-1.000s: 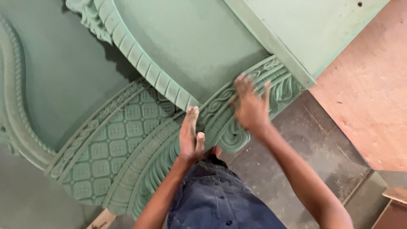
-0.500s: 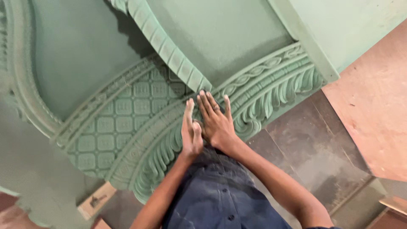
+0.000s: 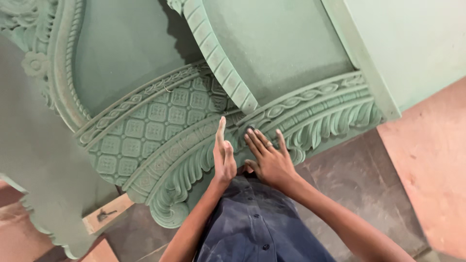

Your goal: The person sands the carved edges of a large green wooden panel using a sanding block. They move along the length of the panel, smoothing the intricate relief patterns.

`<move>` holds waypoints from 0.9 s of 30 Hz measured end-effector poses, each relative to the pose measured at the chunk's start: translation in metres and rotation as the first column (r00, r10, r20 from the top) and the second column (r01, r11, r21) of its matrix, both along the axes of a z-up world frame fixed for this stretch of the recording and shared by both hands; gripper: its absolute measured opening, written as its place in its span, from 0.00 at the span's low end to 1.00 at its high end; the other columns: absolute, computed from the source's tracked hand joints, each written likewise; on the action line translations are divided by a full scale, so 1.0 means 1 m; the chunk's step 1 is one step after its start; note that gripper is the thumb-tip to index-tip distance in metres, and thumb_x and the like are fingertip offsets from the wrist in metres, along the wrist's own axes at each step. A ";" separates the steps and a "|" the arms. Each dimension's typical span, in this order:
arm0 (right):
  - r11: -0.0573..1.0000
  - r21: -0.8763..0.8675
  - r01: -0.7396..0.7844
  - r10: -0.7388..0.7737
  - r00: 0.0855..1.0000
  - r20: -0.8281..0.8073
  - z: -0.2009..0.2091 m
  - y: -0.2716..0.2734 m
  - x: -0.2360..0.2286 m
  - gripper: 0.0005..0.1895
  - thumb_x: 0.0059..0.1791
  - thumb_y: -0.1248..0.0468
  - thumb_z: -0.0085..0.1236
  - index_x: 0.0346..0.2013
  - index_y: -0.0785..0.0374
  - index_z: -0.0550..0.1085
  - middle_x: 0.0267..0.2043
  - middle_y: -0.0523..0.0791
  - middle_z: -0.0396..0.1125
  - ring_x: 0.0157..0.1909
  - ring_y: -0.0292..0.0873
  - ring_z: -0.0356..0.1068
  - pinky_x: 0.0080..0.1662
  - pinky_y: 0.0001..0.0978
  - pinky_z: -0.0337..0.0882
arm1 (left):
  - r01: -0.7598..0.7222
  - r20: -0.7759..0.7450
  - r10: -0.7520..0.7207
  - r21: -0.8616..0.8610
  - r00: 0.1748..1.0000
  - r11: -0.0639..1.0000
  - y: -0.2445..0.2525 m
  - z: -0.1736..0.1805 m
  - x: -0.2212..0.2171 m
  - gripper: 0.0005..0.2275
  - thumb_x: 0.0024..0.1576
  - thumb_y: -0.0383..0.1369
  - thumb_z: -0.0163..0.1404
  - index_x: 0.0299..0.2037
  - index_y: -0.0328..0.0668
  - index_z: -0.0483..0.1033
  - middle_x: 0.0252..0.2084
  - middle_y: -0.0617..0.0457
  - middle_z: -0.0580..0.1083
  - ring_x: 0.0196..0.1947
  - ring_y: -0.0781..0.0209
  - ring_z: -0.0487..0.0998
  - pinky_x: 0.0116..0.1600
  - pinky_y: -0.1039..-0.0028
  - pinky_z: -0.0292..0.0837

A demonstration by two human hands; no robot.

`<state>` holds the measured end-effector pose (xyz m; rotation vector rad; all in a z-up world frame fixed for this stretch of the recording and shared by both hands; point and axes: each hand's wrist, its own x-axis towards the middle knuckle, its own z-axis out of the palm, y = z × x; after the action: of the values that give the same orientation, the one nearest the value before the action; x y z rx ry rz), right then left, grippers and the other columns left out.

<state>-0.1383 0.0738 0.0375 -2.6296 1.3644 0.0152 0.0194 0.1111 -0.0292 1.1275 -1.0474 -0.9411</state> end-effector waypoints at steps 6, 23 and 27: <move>0.984 -0.100 0.147 -0.152 0.987 -0.044 0.008 -0.020 0.004 0.40 0.58 0.41 0.33 0.77 0.63 0.47 0.81 0.47 0.40 0.81 0.42 0.35 0.71 0.67 0.22 | -0.034 -0.010 0.036 0.103 0.999 0.994 0.020 0.006 0.009 0.34 0.68 0.53 0.32 0.76 0.30 0.48 0.78 0.45 0.56 0.30 0.70 0.57 0.41 0.78 0.63; 0.914 -0.148 -0.378 0.349 0.918 -0.188 -0.020 -0.002 0.010 0.37 0.53 0.48 0.46 0.73 0.63 0.60 0.78 0.46 0.50 0.80 0.42 0.42 0.73 0.58 0.29 | -0.125 -0.096 0.129 0.054 0.987 0.991 0.007 -0.023 -0.021 0.36 0.70 0.56 0.29 0.75 0.27 0.50 0.78 0.36 0.55 0.79 0.44 0.53 0.79 0.59 0.46; 0.900 -0.072 -0.430 0.414 0.894 -0.169 -0.019 -0.003 0.015 0.33 0.54 0.51 0.45 0.69 0.69 0.63 0.76 0.50 0.50 0.80 0.44 0.41 0.73 0.64 0.31 | -0.142 -0.091 0.169 0.245 0.982 0.959 0.012 -0.019 -0.015 0.34 0.69 0.53 0.29 0.75 0.29 0.51 0.77 0.38 0.55 0.79 0.47 0.52 0.78 0.63 0.44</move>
<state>-0.1236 0.0704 0.0189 -3.0186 0.8173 0.2065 0.0046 0.1233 -0.0485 1.3197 -0.7574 -1.0093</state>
